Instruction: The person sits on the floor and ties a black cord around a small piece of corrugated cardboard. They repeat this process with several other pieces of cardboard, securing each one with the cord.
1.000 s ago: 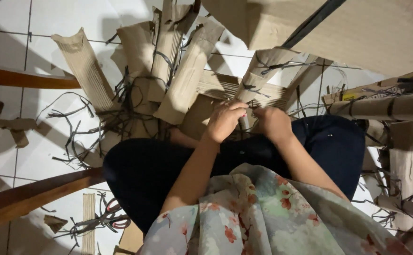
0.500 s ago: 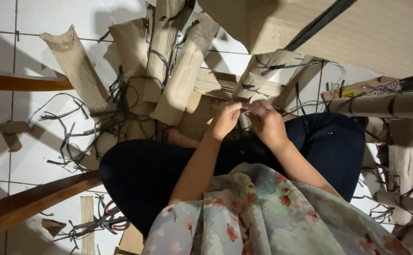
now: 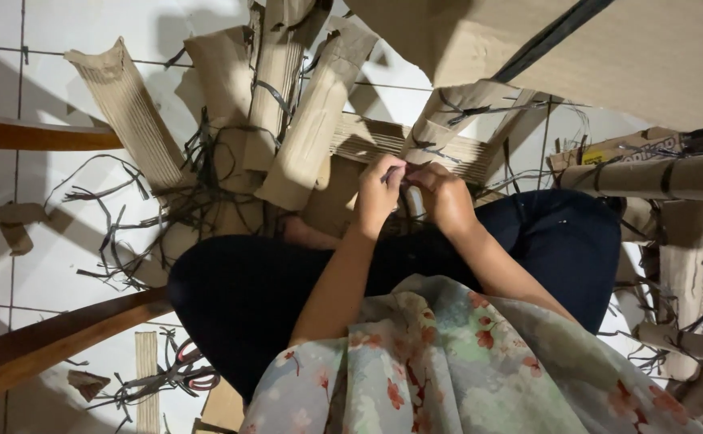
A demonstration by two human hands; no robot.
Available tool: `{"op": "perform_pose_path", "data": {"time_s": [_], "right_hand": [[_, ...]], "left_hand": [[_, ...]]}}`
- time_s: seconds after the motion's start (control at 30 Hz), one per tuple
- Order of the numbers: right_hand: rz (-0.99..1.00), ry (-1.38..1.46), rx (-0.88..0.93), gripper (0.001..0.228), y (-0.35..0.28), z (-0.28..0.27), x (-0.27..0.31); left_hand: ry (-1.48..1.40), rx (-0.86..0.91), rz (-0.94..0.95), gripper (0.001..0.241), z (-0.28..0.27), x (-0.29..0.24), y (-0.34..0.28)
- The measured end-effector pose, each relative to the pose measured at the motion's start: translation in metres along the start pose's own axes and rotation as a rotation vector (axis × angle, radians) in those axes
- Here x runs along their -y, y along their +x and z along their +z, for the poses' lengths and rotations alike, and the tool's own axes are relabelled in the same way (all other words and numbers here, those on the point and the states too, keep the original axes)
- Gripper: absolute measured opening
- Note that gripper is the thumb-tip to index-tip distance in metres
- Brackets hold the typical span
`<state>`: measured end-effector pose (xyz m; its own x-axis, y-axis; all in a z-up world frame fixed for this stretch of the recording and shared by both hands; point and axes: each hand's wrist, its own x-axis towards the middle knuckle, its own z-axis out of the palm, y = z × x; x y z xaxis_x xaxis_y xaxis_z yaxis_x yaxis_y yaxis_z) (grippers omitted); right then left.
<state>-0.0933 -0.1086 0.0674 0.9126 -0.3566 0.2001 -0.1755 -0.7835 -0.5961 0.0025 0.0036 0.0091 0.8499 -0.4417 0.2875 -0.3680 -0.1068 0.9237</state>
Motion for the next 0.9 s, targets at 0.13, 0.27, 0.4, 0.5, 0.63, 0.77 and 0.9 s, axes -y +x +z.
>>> {"op": "perform_pose_path", "data": {"time_s": [0.13,0.27,0.4,0.5,0.63,0.77,0.9], "right_hand": [[-0.16,-0.244,-0.049,0.013,-0.001,0.005,-0.002],[-0.226,-0.276,-0.122,0.017,-0.003,0.017,-0.016],[-0.256,-0.298,-0.222,0.017,-0.005,0.033,-0.032],[-0.295,-0.391,-0.199,0.016,-0.005,0.037,-0.034],[-0.319,-0.44,-0.2,0.016,-0.005,0.048,-0.045],[-0.277,-0.323,-0.144,0.018,-0.014,0.052,-0.054],[0.023,0.183,-0.038,0.011,-0.013,0.04,-0.039]], "left_hand": [[0.092,0.001,0.024,0.004,-0.001,-0.008,0.005],[0.168,0.02,0.02,0.002,0.001,-0.005,0.008],[0.23,-0.001,-0.039,0.002,0.005,0.009,0.007],[0.305,-0.006,-0.139,0.01,0.016,0.046,0.001],[0.356,-0.017,-0.121,0.014,0.014,0.032,0.007],[0.287,-0.002,-0.162,0.015,-0.008,-0.011,0.012],[0.301,0.082,-0.537,0.044,-0.01,0.024,0.001]]}}
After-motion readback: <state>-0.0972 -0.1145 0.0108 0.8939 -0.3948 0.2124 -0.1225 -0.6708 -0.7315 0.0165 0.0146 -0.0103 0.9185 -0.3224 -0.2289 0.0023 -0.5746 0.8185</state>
